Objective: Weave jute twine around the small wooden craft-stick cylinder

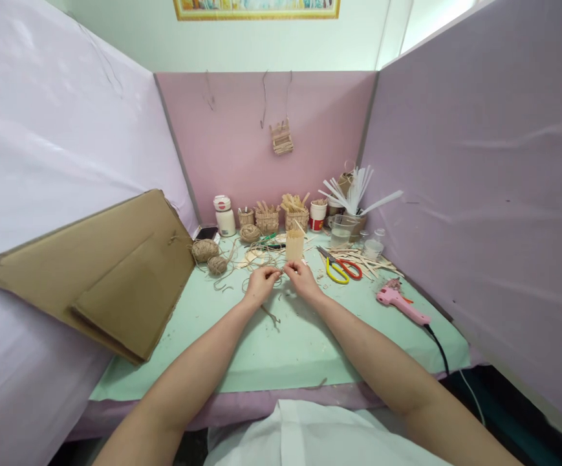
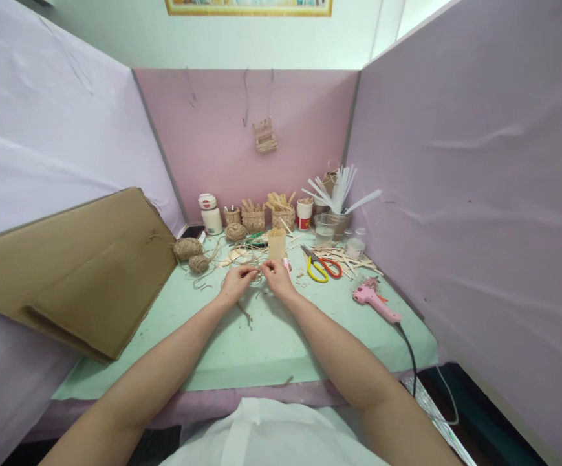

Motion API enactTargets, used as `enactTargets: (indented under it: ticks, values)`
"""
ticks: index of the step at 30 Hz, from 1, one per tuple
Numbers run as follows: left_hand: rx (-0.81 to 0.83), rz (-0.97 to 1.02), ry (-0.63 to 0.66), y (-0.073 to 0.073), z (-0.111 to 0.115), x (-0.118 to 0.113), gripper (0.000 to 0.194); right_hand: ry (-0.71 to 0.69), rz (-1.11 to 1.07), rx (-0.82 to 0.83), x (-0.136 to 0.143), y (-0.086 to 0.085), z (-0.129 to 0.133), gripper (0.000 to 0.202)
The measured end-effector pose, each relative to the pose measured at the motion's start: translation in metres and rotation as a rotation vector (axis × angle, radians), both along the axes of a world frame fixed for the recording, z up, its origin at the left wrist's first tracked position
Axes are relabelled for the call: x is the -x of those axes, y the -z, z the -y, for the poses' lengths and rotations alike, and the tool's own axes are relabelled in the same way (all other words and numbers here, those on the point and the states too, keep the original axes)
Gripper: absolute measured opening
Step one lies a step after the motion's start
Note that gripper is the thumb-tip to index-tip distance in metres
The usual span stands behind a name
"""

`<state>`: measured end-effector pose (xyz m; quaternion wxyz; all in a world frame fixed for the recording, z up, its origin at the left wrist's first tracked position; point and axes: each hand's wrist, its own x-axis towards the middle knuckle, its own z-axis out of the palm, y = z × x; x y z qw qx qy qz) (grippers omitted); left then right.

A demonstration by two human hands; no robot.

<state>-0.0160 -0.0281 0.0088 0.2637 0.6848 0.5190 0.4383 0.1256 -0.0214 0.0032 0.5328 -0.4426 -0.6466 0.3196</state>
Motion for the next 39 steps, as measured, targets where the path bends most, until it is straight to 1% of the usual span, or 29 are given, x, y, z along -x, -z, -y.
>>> enactTargets:
  ticks: [3,9,16,19,25,31,35,39]
  values:
    - [-0.006,-0.049,0.022,-0.0011,0.0018,-0.0006,0.020,-0.034,-0.025,0.072,-0.0001,-0.0013,0.0001,0.020]
    - [-0.032,-0.117,0.023,0.0004,0.0035,-0.0015,0.022,-0.033,0.030,0.053,-0.0009,-0.0014,0.0011,0.020]
    - [-0.105,-0.162,0.026,0.0013,0.0030,0.0012,0.021,-0.111,0.023,0.121,-0.0019,0.0026,-0.0025,0.024]
    - [-0.123,-0.162,0.009,0.0013,0.0026,0.0020,0.020,-0.089,0.026,0.113,-0.0024,0.0011,-0.0012,0.025]
    - [-0.147,-0.072,-0.096,0.0014,0.0016,0.0020,0.018,0.014,0.020,0.087,-0.0010,-0.0024,0.0026,0.024]
    - [-0.211,-0.065,-0.079,-0.0003,0.0049,0.0001,0.016,-0.015,-0.014,0.154,0.0015,-0.0009,0.0029,0.025]
    - [-0.223,-0.085,-0.057,-0.0004,0.0068,-0.0015,0.015,-0.018,-0.020,0.143,0.0014,-0.0013,0.0030,0.023]
    - [-0.223,-0.069,-0.067,0.0007,0.0065,-0.0032,0.015,-0.019,0.008,0.123,0.0013,-0.0005,0.0031,0.023]
